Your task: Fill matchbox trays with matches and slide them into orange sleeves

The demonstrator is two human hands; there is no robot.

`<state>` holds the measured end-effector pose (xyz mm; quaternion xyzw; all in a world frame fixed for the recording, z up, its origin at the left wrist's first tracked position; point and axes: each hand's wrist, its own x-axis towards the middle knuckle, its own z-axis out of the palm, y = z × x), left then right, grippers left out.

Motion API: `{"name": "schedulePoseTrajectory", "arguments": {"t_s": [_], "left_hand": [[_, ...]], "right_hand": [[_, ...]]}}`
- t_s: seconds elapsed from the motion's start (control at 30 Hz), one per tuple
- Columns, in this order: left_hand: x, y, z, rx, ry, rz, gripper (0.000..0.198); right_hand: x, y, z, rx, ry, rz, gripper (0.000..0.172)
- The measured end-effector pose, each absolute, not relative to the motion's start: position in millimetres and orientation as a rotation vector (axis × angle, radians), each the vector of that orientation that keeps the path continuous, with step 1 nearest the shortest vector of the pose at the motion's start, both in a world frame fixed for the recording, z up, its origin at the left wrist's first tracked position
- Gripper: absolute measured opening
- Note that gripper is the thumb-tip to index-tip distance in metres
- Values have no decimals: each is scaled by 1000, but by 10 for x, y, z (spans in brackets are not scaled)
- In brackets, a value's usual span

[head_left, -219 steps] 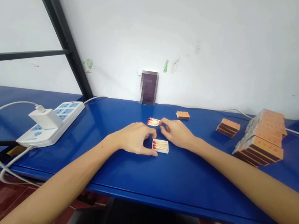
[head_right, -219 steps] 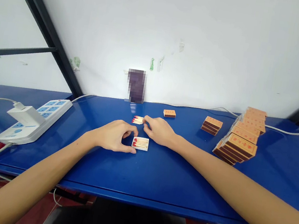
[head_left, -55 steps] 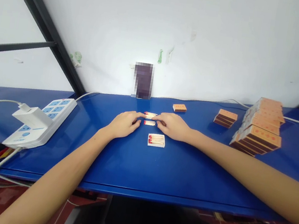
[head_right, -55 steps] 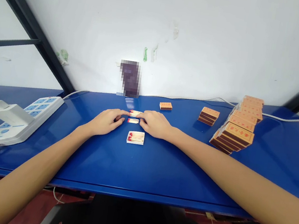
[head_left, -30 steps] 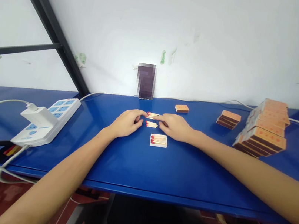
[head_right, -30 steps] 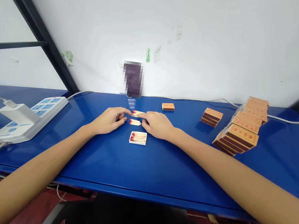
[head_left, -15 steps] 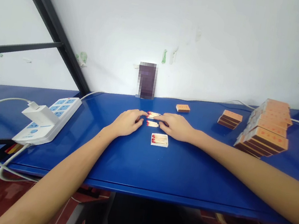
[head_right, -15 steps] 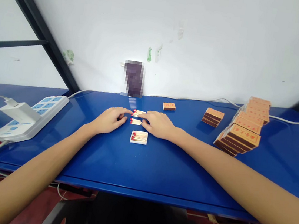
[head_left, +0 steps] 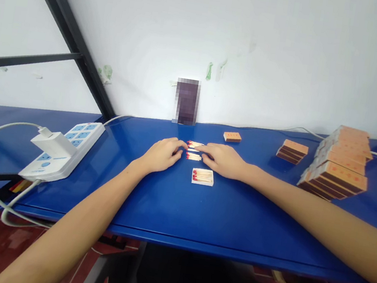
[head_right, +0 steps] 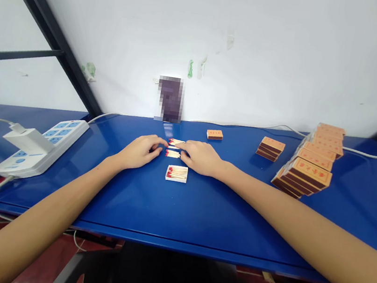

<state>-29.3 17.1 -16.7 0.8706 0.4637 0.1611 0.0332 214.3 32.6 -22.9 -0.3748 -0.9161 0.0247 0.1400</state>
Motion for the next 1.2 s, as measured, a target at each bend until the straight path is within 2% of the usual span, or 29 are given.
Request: {"name": "schedulePoseTrajectory", "arguments": {"t_s": [0.23, 0.57, 0.83, 1.0, 1.2], "left_hand": [[-243, 113, -121, 2687, 1420, 494, 28], [-195, 59, -89, 2698, 1448, 497, 25], [-161, 46, -102, 2735, 1421, 470, 20], [-141, 14, -113, 2795, 1421, 456, 28], [-72, -30, -42, 3022, 1396, 315, 31]], "right_hand": [[2146, 321, -204, -1021, -2627, 158, 37], [2157, 352, -198, -969, -2583, 326, 37], [2159, 380, -212, -915, -2575, 359, 29], [2152, 358, -201, -867, -2620, 281, 29], [2089, 302, -124, -878, -2797, -46, 32]]}}
